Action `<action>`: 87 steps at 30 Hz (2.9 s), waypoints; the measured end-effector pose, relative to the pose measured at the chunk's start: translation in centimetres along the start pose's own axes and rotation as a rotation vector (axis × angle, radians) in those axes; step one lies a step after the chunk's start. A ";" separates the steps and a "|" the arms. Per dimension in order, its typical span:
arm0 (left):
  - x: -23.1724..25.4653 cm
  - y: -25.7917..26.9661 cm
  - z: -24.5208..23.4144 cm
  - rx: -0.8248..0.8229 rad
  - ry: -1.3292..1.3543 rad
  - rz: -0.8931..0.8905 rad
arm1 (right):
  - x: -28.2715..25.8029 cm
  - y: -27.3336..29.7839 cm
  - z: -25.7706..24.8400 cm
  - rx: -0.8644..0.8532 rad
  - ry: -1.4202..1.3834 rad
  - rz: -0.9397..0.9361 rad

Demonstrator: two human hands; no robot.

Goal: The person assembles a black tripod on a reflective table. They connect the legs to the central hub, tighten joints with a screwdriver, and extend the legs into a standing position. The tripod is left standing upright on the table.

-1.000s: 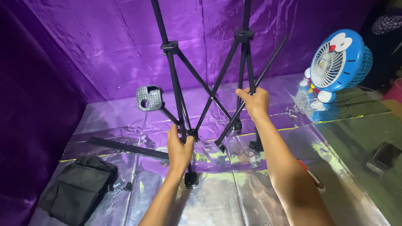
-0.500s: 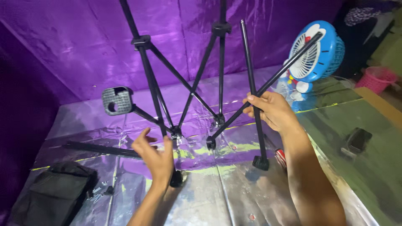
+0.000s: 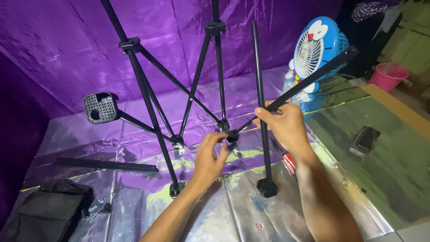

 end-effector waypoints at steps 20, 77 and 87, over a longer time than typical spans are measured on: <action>1.0 -1.9 3.6 -0.207 0.383 -0.166 | -4.1 2.8 2.3 0.104 0.444 -0.005; -4.7 0.9 3.8 -0.269 0.096 -0.309 | -2.6 1.5 3.7 -0.045 0.417 -0.040; -6.0 1.9 5.0 -0.355 0.147 -0.319 | -2.5 1.4 3.3 -0.003 0.614 0.003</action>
Point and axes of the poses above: each hand's wrist, its own y-axis away from the middle knuckle, its own z-axis out of the palm, x = y × z, the point moved 8 cm from there along -y, towards the middle knuckle, and after that the axes turned 10 degrees about z, right-handed, at the moved point
